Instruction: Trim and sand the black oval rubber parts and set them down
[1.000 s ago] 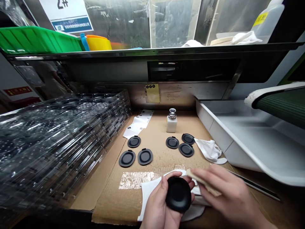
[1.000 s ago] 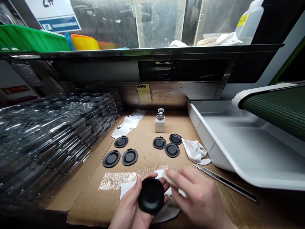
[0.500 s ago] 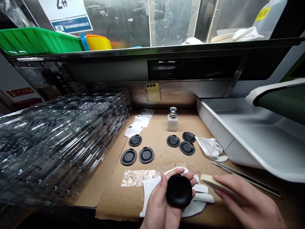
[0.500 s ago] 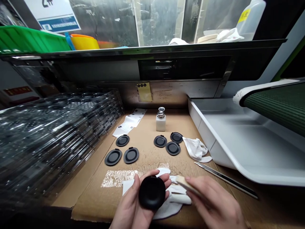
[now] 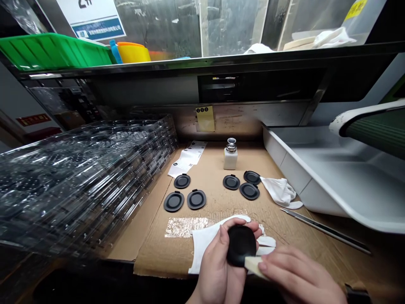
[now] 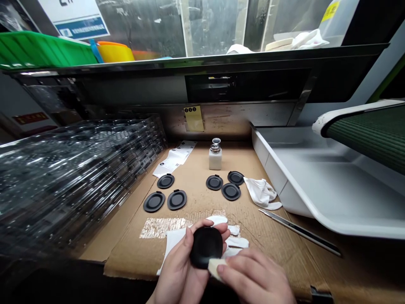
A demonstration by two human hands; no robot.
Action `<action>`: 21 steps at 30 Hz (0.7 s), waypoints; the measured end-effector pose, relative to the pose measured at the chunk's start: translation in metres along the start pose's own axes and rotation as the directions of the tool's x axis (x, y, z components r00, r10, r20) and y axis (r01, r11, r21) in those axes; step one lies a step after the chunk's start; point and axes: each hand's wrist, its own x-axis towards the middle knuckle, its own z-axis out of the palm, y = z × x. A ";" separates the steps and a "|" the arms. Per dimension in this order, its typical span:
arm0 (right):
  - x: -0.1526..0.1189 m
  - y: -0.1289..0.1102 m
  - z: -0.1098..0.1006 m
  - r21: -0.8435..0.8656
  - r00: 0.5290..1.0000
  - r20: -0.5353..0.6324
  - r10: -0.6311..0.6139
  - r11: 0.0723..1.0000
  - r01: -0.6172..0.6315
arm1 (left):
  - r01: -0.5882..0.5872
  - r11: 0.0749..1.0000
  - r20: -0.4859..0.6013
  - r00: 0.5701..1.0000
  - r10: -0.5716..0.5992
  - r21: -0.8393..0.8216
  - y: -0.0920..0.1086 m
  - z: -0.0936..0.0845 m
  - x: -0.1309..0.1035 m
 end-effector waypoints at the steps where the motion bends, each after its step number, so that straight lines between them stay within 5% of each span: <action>1: -0.001 -0.004 0.009 -0.015 0.999 -0.031 -0.011 1.000 0.011 | -0.001 1.000 0.001 1.000 0.001 0.008 -0.002 -0.001 0.001; 5: 0.001 -0.016 0.029 -0.086 0.993 -0.115 0.001 0.996 -0.011 | 0.030 0.999 -0.023 0.999 -0.029 0.041 -0.007 -0.004 0.002; 12: 0.005 -0.013 -0.004 -0.079 0.995 0.073 0.074 0.994 -0.068 | 0.022 0.999 -0.036 0.999 -0.023 -0.037 -0.006 -0.005 0.003; 18: 0.022 -0.020 0.007 -0.055 0.993 0.092 0.068 0.996 -0.064 | 0.054 0.997 -0.009 0.998 -0.055 -0.055 -0.011 -0.009 0.004; 21: 0.020 -0.013 -0.002 -0.064 0.979 0.198 0.051 0.997 -0.039 | 0.049 0.997 -0.036 0.998 -0.051 -0.058 -0.007 -0.009 0.003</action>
